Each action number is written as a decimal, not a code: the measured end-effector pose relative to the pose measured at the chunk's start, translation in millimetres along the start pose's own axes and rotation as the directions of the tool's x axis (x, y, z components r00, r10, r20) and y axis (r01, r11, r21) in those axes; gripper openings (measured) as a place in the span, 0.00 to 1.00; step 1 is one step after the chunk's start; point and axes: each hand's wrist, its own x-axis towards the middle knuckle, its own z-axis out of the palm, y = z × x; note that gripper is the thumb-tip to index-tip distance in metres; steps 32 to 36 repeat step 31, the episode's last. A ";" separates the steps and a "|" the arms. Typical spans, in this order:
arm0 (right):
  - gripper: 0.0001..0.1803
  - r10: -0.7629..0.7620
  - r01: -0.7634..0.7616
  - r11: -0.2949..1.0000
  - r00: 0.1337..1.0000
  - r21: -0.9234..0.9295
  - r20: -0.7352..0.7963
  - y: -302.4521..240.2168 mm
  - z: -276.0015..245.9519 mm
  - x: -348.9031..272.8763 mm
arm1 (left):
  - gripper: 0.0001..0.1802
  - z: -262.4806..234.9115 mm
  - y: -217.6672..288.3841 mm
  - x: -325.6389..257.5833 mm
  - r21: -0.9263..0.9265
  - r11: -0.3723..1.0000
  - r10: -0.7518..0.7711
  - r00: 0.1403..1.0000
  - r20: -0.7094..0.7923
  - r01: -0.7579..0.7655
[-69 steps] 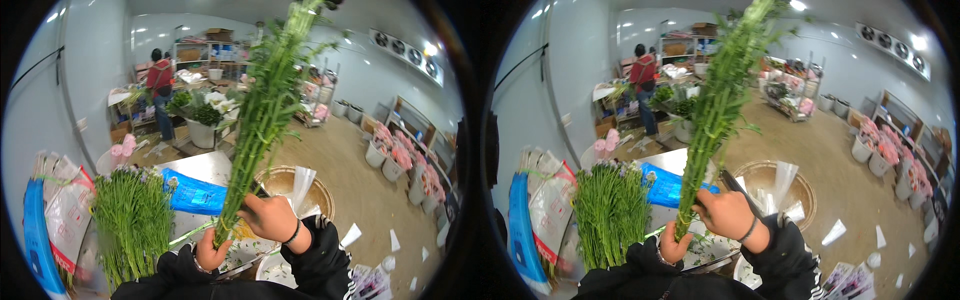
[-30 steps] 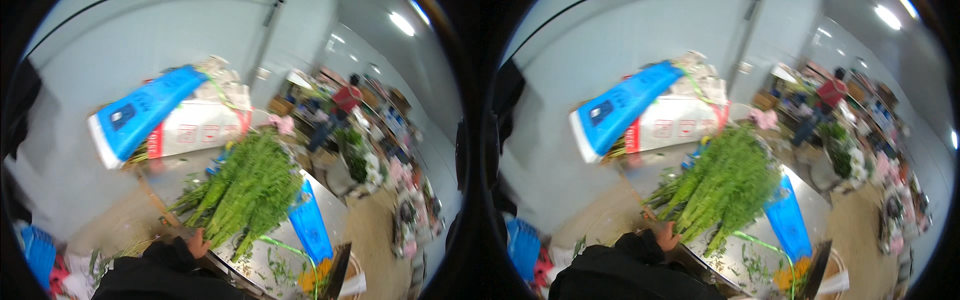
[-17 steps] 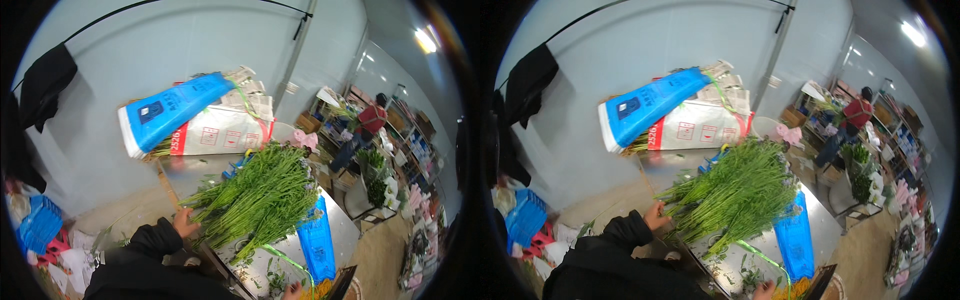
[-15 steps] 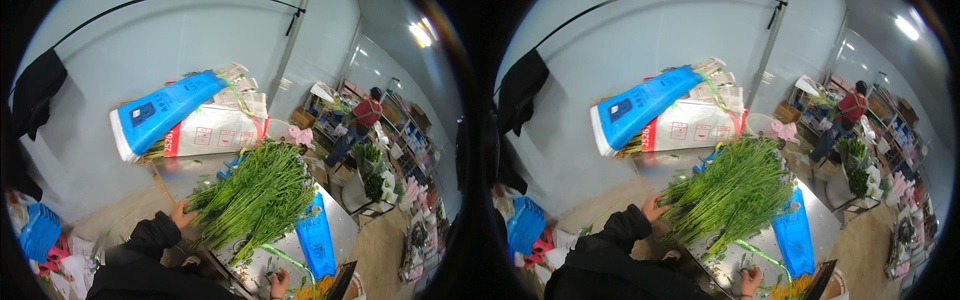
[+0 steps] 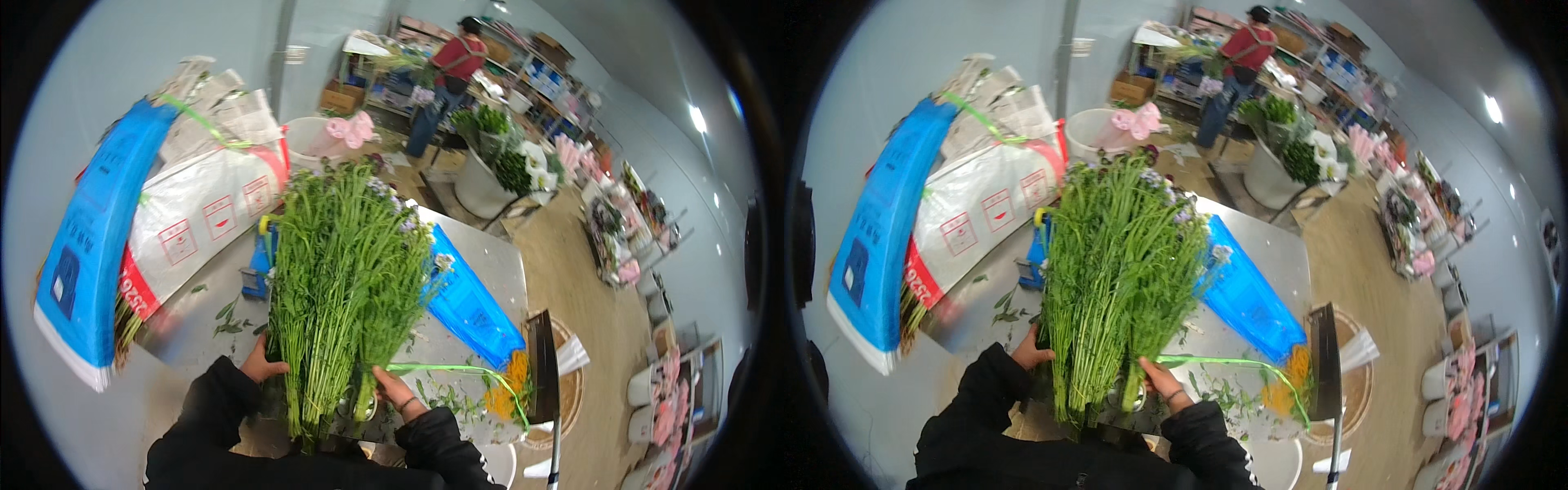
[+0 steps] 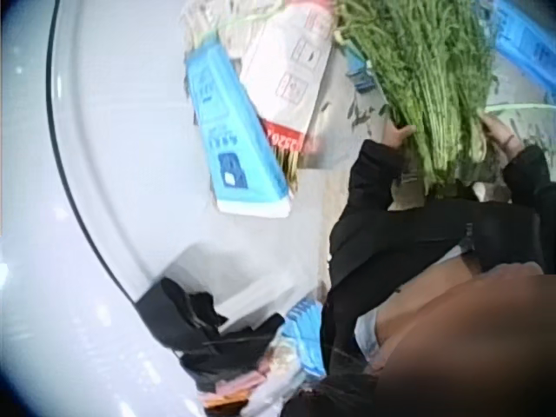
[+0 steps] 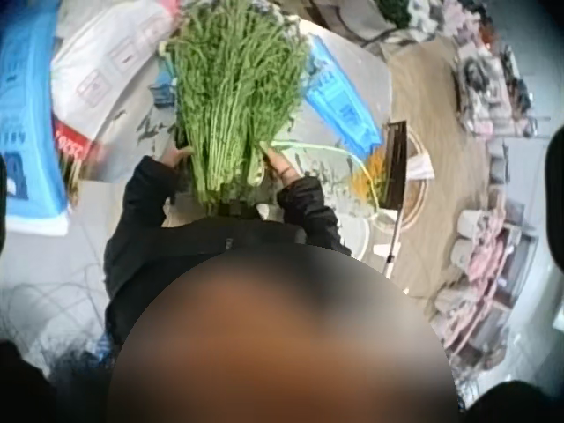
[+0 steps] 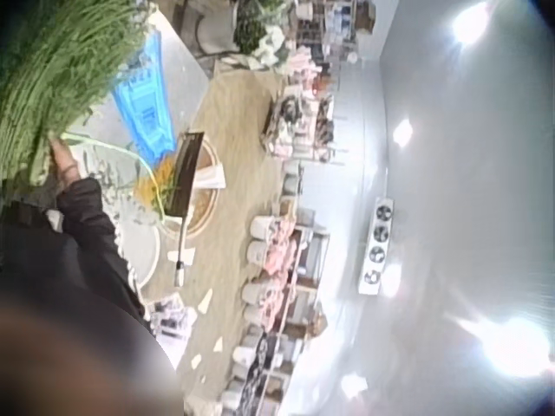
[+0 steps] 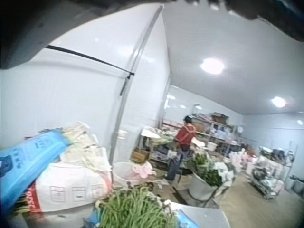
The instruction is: The person unwraps several bundles of fresh flowers on a metal worktable. They remove plastic and paper packaging, separate the stems, and arrange the flowers into bunches. The person handles white and purple flowers, placing them into a container or setting them aside.
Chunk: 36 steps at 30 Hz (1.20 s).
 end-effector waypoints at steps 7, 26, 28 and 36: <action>0.46 -0.515 0.558 0.768 0.830 0.315 -0.213 2.1 47.2 8.2 | 0.59 71.6 29.0 19.2 -0.295 0.955 0.009 0.993 0.116 0.026; 0.57 -0.395 0.347 0.915 0.874 -0.204 -0.284 74.7 -330.8 -117.8 | 0.62 491.0 11.3 57.5 -0.216 0.974 0.135 0.935 0.327 -0.064; 0.51 -0.355 0.339 0.935 0.900 -0.106 -0.254 85.4 -353.9 -111.7 | 0.66 473.0 10.4 44.4 -0.284 0.957 0.064 0.914 0.400 0.057; 0.43 -0.225 0.229 0.972 0.970 0.043 -0.093 101.5 -378.0 -95.7 | 0.56 376.7 23.6 2.6 -0.168 0.954 -0.089 0.769 0.633 0.250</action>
